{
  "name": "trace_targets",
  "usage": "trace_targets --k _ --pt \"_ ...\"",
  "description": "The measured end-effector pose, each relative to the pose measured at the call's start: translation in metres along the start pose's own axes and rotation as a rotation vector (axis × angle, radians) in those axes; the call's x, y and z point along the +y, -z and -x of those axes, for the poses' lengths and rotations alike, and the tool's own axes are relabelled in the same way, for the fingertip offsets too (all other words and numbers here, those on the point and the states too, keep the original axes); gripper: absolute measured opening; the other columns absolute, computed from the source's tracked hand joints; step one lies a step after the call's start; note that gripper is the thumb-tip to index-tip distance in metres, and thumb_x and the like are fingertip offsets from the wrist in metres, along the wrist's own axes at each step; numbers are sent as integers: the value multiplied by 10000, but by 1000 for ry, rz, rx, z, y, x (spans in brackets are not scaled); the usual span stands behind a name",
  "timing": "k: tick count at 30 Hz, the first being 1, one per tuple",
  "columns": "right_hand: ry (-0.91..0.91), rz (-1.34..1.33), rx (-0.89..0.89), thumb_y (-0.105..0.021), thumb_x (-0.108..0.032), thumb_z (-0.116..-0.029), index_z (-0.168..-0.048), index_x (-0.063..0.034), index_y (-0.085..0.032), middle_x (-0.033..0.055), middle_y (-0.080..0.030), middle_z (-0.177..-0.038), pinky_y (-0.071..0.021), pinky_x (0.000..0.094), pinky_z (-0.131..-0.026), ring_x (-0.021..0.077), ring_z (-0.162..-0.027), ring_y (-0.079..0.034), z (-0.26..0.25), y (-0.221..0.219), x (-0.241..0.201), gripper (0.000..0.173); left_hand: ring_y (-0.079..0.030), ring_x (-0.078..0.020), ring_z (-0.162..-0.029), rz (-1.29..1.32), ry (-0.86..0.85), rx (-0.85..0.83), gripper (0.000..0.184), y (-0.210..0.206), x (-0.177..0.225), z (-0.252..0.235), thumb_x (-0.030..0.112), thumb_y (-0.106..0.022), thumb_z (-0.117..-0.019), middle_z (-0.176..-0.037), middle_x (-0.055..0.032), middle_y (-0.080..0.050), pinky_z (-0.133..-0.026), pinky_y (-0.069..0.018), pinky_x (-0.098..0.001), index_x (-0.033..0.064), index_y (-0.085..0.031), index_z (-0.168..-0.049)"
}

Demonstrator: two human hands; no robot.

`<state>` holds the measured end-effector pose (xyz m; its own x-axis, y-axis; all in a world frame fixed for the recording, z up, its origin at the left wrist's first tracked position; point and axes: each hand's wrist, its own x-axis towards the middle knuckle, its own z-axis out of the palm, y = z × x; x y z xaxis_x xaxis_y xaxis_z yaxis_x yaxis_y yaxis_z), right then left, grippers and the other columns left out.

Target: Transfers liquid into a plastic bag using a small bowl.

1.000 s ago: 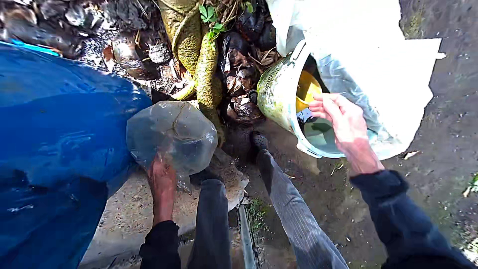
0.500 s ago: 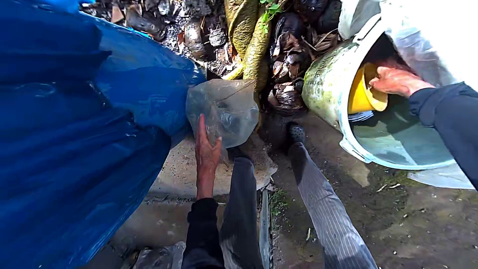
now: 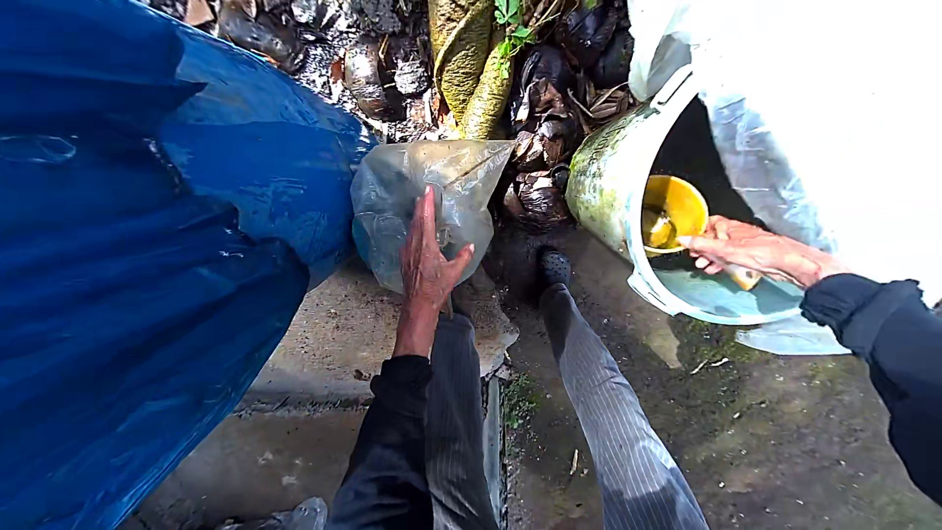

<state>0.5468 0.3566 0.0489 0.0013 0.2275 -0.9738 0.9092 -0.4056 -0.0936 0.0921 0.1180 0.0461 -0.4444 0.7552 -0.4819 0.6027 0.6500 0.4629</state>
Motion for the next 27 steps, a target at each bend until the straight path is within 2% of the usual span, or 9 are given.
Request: trace_targets --k 3,8,11,14,18,21,23,25,27 --pt "47 -109 -83 -662 -343 -1006 -1340 -82 -525 86 -690 -980 -595 304 -733 143 -790 -700 29 4 9 446 -275 -344 -1536 -43 -17 -42 895 -4 10 -9 474 -777 -877 -1722 -51 -153 -1124 -341 -703 316 -297 -1616" --pt "-8 -69 155 -678 -391 -994 -1190 -27 -621 92 -706 -912 -600 324 -644 148 -698 -697 29 -20 17 418 -321 -444 -1493 -234 43 -175 359 -28 -6 -7 171 -616 -1013 -1660 -97 -330 -1050 -303 -803 105 -593 -1365" --pt "-58 -40 228 -734 -345 -961 -1181 -25 -617 90 -712 -884 -576 320 -604 140 -669 -682 17 -34 13 405 -464 -441 -1392 -280 20 -121 351 -33 -25 2 121 -530 -1046 -1515 -136 -518 -1011 -368 -775 77 -561 -1393" --pt "-96 115 270 -724 -348 -964 -1146 14 -638 153 -701 -916 -559 459 -713 229 -737 -673 7 -50 0 414 -633 -445 -1143 -247 88 -108 296 -22 -37 -1 114 -555 -1027 -1240 -202 -658 -894 -496 -675 85 -570 -1321" --pt "-136 303 294 -697 -313 -972 -1086 26 -664 205 -724 -975 -523 597 -849 358 -887 -705 -16 -63 -5 359 -685 -448 -1055 -226 207 -179 708 -19 -41 -28 62 -512 -1024 -1215 -203 -697 -855 -526 -656 329 -269 -1633" --pt "-94 300 286 -670 -281 -984 -1069 38 -674 255 -704 -1007 -480 651 -869 423 -944 -677 -41 -74 -2 331 -642 -414 -1165 -277 162 -190 641 -16 -39 -21 -17 -552 -945 -1290 -162 -670 -885 -512 -654 340 -554 -1478" --pt "-26 162 257 -618 -287 -1019 -1153 16 -643 200 -692 -987 -533 539 -782 319 -843 -672 -52 -77 8 332 -625 -398 -1168 -318 147 -173 520 -17 -33 -13 0 -542 -957 -1280 -149 -661 -870 -503 -636 306 -667 -1358" --pt "51 -89 225 -626 -332 -1026 -1172 -62 -608 46 -661 -880 -497 292 -591 102 -655 -589 -45 -75 21 307 -634 -393 -1132 -339 114 -113 436 -17 -32 -3 9 -552 -957 -1230 -162 -660 -842 -524 -606 248 -709 -1287" --pt "75 -273 181 -662 -356 -1003 -1193 -104 -625 -4 -656 -858 -474 228 -545 51 -619 -567 -21 -69 29 318 -611 -411 -1138 -320 19 -33 306 -6 -29 25 27 -566 -987 -1186 -211 -634 -920 -518 -574 147 -707 -1231"
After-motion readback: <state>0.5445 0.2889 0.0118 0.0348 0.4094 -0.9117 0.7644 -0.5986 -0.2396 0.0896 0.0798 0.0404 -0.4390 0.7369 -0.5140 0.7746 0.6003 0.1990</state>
